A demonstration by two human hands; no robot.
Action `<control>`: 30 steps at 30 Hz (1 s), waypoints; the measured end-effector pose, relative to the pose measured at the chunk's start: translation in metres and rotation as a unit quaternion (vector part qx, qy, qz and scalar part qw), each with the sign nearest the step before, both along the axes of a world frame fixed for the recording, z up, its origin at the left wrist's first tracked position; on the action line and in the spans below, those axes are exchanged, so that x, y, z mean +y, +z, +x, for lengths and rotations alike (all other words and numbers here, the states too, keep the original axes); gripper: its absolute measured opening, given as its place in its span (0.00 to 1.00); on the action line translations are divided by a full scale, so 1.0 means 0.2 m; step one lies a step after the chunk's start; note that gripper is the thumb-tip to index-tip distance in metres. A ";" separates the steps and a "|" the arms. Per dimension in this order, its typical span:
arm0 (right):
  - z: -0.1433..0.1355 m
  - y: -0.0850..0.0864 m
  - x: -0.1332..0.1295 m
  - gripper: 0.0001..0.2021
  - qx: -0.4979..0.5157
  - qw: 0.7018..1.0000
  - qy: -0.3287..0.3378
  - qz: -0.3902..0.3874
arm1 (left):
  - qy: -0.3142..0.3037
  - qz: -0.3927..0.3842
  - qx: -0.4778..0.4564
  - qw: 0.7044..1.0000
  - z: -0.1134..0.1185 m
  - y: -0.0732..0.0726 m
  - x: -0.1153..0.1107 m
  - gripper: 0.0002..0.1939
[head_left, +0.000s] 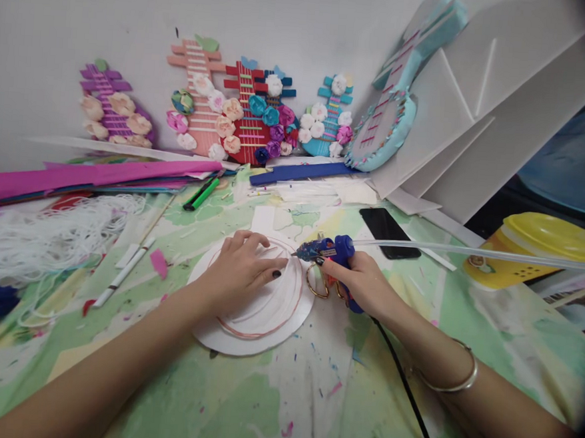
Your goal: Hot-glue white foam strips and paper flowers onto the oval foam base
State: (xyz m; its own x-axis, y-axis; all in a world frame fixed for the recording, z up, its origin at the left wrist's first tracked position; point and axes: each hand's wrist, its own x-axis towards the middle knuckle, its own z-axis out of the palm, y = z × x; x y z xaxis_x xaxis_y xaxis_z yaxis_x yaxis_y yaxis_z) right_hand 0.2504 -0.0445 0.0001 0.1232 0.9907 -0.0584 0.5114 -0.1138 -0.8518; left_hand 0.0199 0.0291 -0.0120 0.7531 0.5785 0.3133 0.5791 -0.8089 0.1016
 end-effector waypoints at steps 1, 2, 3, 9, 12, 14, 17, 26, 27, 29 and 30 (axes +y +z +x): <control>0.00 0.00 0.00 0.21 0.003 1.000 0.001 -0.003 | 0.001 -0.008 0.001 1.000 0.00 0.00 0.00 0.16; 0.00 0.00 0.00 0.21 0.007 1.000 0.003 -0.005 | 0.002 -0.017 0.001 1.000 0.00 0.00 0.01 0.17; 0.00 0.01 0.00 0.20 0.011 1.000 0.005 -0.005 | 0.002 -0.025 -0.001 1.000 0.00 0.00 0.01 0.17; 0.00 0.03 -0.01 0.19 0.023 1.000 -0.005 0.011 | 0.003 -0.046 -0.096 0.994 0.01 0.03 0.02 0.13; 0.02 0.03 0.00 0.19 0.037 0.999 -0.005 0.016 | -0.039 -0.038 -0.124 0.991 0.00 0.05 -0.01 0.13; 0.03 0.03 0.00 0.18 0.039 0.999 -0.006 0.019 | -0.068 -0.025 -0.112 0.991 0.01 0.05 -0.03 0.15; 0.05 0.02 0.00 0.19 0.033 0.999 -0.014 0.019 | -0.074 0.000 -0.084 0.994 0.02 0.02 -0.05 0.18; 0.06 0.04 -0.01 0.18 0.019 0.999 -0.015 0.028 | -0.068 -0.002 -0.044 0.997 0.07 0.02 -0.05 0.16; 0.06 0.03 0.00 0.19 0.019 0.999 -0.016 0.029 | -0.069 -0.003 -0.042 0.997 0.07 0.02 -0.05 0.17; 0.06 0.03 0.00 0.19 0.018 0.999 -0.018 0.031 | -0.071 -0.008 -0.037 0.997 0.08 0.02 -0.06 0.17; 0.07 0.03 0.00 0.19 0.018 0.999 -0.019 0.032 | -0.072 -0.011 -0.033 0.997 0.08 0.03 -0.06 0.17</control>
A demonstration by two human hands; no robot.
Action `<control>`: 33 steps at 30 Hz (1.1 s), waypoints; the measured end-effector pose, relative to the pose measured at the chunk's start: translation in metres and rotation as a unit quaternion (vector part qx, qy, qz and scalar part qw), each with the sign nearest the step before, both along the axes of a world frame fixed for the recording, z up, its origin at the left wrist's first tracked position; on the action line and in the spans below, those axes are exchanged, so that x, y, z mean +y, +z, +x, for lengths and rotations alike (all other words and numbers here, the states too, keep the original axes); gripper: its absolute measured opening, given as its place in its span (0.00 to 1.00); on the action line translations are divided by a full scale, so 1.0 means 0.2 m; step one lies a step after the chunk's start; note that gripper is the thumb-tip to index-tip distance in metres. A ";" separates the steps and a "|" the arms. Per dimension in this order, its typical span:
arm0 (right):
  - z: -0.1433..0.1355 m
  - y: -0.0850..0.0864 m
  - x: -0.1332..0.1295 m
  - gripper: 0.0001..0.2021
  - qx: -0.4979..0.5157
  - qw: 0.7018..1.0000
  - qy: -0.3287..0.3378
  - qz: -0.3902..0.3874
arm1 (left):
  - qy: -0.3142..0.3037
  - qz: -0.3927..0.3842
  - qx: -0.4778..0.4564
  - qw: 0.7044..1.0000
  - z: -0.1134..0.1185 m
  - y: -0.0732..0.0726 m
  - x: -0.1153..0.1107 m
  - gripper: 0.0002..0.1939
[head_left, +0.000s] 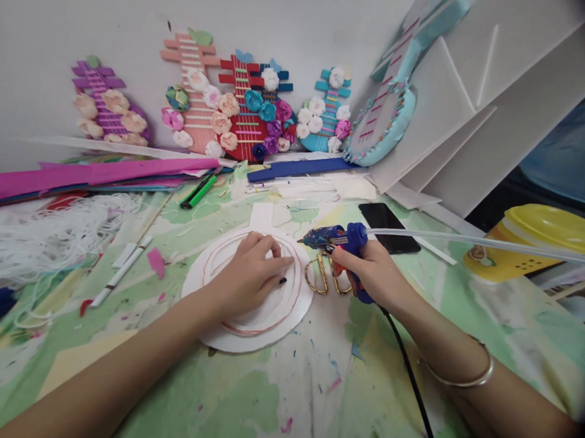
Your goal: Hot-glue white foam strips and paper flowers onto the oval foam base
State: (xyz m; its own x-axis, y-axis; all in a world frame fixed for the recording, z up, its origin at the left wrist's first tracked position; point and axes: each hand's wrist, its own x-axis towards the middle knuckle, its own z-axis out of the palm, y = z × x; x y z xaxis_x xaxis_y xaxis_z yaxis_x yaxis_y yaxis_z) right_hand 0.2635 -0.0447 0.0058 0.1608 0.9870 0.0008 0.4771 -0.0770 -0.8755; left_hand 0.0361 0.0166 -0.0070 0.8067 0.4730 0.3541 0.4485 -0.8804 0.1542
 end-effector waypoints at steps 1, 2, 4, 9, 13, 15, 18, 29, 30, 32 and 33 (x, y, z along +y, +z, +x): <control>0.00 0.00 0.00 0.19 0.000 1.000 -0.001 0.001 | 0.000 -0.003 0.003 1.000 0.00 0.00 0.00 0.16; 0.00 0.00 0.00 0.19 0.000 1.000 -0.001 0.001 | 0.001 -0.005 0.007 1.000 0.00 0.00 -0.01 0.16; 0.00 0.01 0.00 0.19 0.001 1.000 -0.001 -0.001 | 0.005 -0.010 0.014 1.000 0.01 0.00 -0.01 0.15; 0.00 0.01 -0.01 0.19 0.005 1.000 0.001 0.004 | 0.008 -0.021 0.014 1.000 0.01 0.00 -0.01 0.15; 0.01 0.01 -0.01 0.18 0.009 1.000 -0.002 -0.001 | 0.009 -0.030 0.002 0.999 0.01 0.00 -0.01 0.15; 0.01 0.01 0.00 0.19 0.008 1.000 -0.004 -0.002 | 0.012 -0.034 -0.001 0.999 0.01 0.00 -0.01 0.15; 0.00 0.01 0.00 0.18 0.004 1.000 -0.007 0.000 | 0.016 -0.042 0.003 0.999 0.01 0.00 -0.01 0.17; 0.01 0.03 0.00 0.18 0.023 0.999 0.016 -0.031 | 0.038 -0.085 -0.007 0.996 0.03 0.00 -0.01 0.14; 0.01 0.04 -0.01 0.18 0.028 0.998 0.026 -0.042 | 0.040 -0.080 -0.015 0.996 0.02 0.00 -0.01 0.14; 0.01 0.07 -0.02 0.18 0.041 0.995 0.054 -0.070 | 0.039 -0.066 -0.033 0.997 0.02 0.00 -0.02 0.13; 0.01 0.08 -0.03 0.18 0.048 0.993 0.070 -0.085 | 0.038 -0.059 -0.041 0.997 0.01 -0.01 -0.03 0.13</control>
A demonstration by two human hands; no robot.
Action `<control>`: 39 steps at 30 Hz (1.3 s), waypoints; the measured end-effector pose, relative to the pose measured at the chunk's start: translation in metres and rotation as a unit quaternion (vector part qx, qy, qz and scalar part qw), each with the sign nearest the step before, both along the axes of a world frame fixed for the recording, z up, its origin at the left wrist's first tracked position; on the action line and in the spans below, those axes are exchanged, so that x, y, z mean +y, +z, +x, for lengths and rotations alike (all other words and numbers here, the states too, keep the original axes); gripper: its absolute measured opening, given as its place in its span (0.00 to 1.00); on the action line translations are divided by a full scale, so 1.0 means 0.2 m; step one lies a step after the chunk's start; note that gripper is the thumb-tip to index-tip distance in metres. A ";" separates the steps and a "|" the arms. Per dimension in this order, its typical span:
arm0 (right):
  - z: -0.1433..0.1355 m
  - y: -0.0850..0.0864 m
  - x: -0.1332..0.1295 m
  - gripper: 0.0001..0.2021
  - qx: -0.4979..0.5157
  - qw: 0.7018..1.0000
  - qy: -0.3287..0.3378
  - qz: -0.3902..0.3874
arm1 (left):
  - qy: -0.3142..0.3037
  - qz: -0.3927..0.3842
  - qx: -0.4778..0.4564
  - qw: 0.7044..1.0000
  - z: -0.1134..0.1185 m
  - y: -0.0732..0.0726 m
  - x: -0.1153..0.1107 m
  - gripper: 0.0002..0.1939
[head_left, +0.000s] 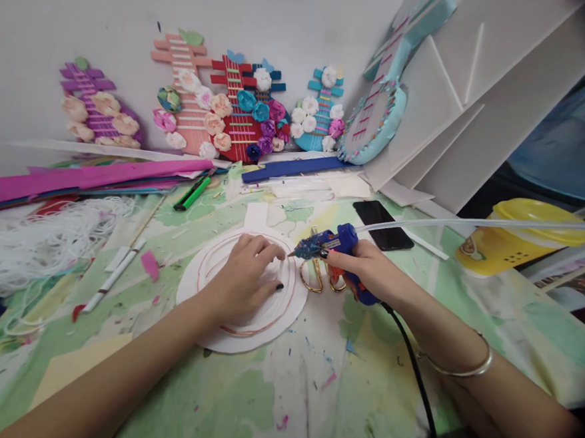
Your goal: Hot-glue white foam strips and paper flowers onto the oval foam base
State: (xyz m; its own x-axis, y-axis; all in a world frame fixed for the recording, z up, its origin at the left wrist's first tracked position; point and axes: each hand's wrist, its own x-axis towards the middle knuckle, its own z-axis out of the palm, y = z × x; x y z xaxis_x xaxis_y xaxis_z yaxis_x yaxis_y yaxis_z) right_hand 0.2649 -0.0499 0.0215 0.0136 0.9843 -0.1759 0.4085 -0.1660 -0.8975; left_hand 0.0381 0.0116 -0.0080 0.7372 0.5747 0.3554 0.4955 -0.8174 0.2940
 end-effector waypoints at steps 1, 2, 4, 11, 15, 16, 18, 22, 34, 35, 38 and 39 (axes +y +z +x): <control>0.00 0.01 -0.01 0.18 0.006 1.000 0.017 -0.012 | 0.000 0.006 -0.008 1.000 0.00 0.00 0.00 0.12; 0.00 0.01 -0.01 0.18 0.010 0.999 0.033 -0.022 | -0.001 0.012 -0.013 1.000 -0.01 0.00 -0.01 0.12; 0.00 0.02 -0.01 0.18 0.007 0.998 0.058 -0.031 | 0.002 0.021 -0.019 1.000 -0.01 -0.01 -0.01 0.13; 0.00 -0.01 -0.01 0.19 0.010 0.995 0.082 -0.061 | 0.004 0.025 -0.024 0.999 -0.01 -0.02 -0.02 0.13; 0.00 0.00 -0.01 0.18 0.026 0.993 0.078 -0.083 | 0.005 0.017 -0.018 1.000 -0.01 -0.02 -0.01 0.13; 0.00 0.00 -0.01 0.18 0.027 0.993 0.079 -0.082 | 0.005 0.016 -0.017 1.000 -0.01 -0.02 -0.01 0.13; 0.00 0.01 -0.01 0.18 0.017 0.993 0.084 -0.078 | 0.004 0.016 -0.016 1.000 -0.01 -0.02 -0.01 0.13; 0.00 0.00 -0.01 0.19 -0.002 0.994 0.081 -0.071 | 0.006 0.016 -0.016 1.000 -0.01 -0.02 -0.01 0.13; 0.02 -0.04 0.01 0.21 -0.038 0.998 0.039 -0.029 | 0.016 0.008 -0.021 1.000 -0.01 -0.02 0.00 0.14; 0.01 -0.04 0.01 0.21 -0.040 0.998 0.035 -0.028 | 0.019 0.008 -0.022 1.000 -0.01 -0.02 0.00 0.14; 0.01 -0.04 0.01 0.21 -0.031 0.999 0.018 -0.023 | 0.018 0.016 -0.027 0.999 -0.01 -0.03 0.01 0.15; 0.01 -0.03 0.01 0.20 -0.024 0.999 0.013 -0.023 | 0.015 0.021 -0.028 0.999 -0.01 -0.04 0.01 0.15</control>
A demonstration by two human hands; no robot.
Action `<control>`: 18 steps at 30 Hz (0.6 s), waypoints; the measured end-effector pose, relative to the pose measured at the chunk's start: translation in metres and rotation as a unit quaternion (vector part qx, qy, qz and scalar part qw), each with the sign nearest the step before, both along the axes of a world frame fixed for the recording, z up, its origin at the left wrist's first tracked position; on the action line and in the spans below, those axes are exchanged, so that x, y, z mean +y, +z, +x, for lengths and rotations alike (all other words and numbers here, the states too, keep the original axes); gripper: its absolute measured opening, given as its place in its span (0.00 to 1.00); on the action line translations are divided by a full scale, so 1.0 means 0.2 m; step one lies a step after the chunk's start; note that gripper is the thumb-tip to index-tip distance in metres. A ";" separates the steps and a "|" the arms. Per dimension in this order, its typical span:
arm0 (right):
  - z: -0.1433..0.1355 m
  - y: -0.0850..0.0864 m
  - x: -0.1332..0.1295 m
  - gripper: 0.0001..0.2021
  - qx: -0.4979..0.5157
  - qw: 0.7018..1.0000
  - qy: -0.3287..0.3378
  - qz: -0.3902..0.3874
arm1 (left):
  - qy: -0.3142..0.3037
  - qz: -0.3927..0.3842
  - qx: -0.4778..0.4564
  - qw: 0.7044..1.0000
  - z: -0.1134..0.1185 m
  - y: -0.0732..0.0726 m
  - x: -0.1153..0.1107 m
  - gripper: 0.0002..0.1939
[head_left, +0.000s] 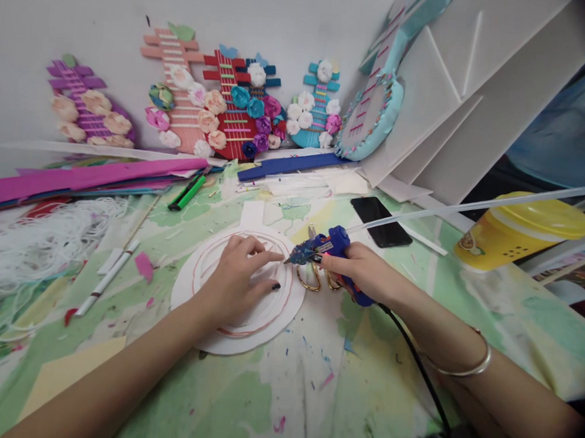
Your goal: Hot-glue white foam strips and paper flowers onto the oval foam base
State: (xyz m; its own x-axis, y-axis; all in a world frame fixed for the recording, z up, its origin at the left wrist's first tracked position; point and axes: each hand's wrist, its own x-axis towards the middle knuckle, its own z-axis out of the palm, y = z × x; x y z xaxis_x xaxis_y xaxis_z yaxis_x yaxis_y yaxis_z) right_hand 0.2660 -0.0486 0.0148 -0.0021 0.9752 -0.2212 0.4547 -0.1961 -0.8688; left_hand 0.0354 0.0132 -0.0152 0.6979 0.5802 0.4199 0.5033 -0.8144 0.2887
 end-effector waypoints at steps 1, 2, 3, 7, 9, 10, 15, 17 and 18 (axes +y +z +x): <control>0.00 0.00 0.00 0.20 0.010 1.000 -0.003 -0.001 | -0.003 0.005 0.000 1.000 0.00 0.00 0.00 0.15; 0.00 0.00 0.00 0.20 0.019 1.000 -0.007 -0.002 | -0.005 0.009 0.001 1.000 0.00 -0.01 0.00 0.15; 0.00 0.01 0.00 0.20 0.027 1.000 -0.010 -0.003 | -0.005 0.012 0.002 1.000 0.00 -0.01 0.00 0.15; -0.01 0.01 0.00 0.19 0.041 0.999 -0.017 -0.002 | 0.007 0.007 -0.001 1.000 0.00 0.00 0.00 0.17; -0.01 0.01 0.00 0.18 0.038 0.999 -0.018 -0.001 | 0.009 -0.003 -0.001 1.000 0.00 0.01 -0.01 0.15; -0.01 0.01 0.00 0.18 0.037 0.999 -0.018 0.000 | 0.007 -0.005 0.000 1.000 0.00 0.01 -0.02 0.13; -0.01 0.02 0.00 0.19 0.037 0.999 -0.020 -0.002 | -0.017 0.025 -0.004 1.000 0.00 0.01 -0.03 0.08; -0.01 0.02 0.00 0.19 0.040 0.999 -0.022 -0.004 | -0.031 0.043 0.007 0.999 0.00 0.01 -0.02 0.07; -0.01 0.02 0.00 0.19 0.041 0.999 -0.021 -0.004 | -0.037 0.054 0.016 0.998 0.00 0.01 -0.02 0.08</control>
